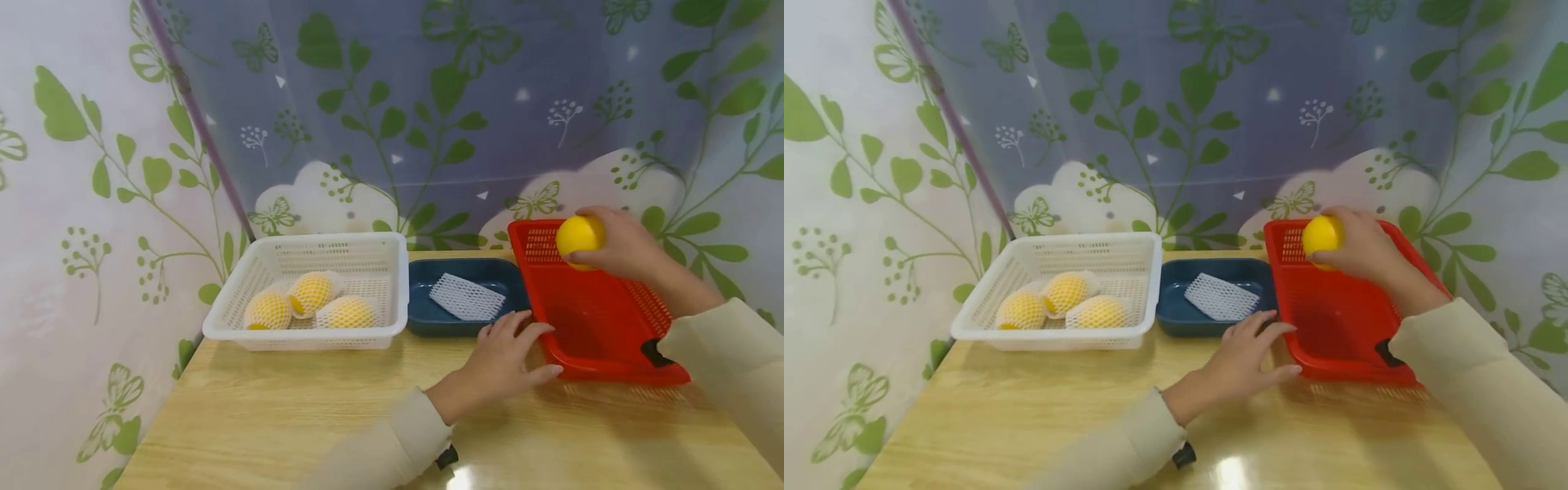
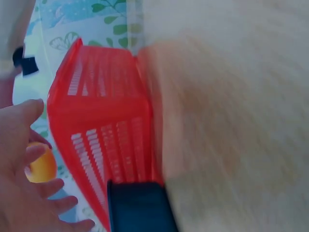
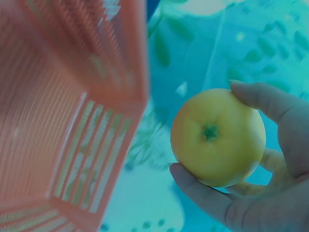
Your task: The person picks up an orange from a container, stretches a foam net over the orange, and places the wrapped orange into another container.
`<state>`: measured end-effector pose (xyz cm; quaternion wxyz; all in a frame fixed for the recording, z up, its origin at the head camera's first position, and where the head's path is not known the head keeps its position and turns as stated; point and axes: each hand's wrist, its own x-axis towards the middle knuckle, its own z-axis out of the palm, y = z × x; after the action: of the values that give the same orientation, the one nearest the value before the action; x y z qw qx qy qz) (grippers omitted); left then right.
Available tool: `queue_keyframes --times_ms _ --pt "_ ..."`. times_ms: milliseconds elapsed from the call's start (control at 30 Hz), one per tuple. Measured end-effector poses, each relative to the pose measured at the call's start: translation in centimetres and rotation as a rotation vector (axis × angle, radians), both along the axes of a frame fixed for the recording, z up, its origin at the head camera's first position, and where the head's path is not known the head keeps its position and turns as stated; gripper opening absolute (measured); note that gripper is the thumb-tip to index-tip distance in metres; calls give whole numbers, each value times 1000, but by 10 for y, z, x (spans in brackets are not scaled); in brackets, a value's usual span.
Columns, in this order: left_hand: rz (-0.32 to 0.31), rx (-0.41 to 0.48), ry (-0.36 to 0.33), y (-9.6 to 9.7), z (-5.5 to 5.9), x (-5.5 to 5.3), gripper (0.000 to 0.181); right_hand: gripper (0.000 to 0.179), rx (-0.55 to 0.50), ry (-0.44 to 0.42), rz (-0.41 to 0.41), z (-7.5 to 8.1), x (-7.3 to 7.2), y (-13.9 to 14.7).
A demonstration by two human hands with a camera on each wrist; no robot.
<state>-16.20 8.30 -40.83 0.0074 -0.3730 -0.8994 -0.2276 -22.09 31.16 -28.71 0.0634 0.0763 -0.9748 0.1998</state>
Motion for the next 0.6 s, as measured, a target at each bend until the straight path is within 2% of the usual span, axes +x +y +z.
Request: queue_keyframes --times_ms 67,167,233,300,433,600 --pt "2 48 31 -8 2 -5 66 74 -27 34 33 2 8 -11" --pt "29 146 38 -20 7 -10 75 73 -91 45 75 3 21 -26" --pt "38 230 35 -29 12 -12 80 75 -151 8 84 2 30 -35" --pt "33 310 43 -40 16 -14 85 78 -235 -66 78 -1 39 -44" --pt "-29 458 136 -67 21 -13 93 74 -509 -205 111 -12 53 -68" --pt "-110 557 260 -95 28 -14 103 65 -858 -346 204 -26 64 -98"
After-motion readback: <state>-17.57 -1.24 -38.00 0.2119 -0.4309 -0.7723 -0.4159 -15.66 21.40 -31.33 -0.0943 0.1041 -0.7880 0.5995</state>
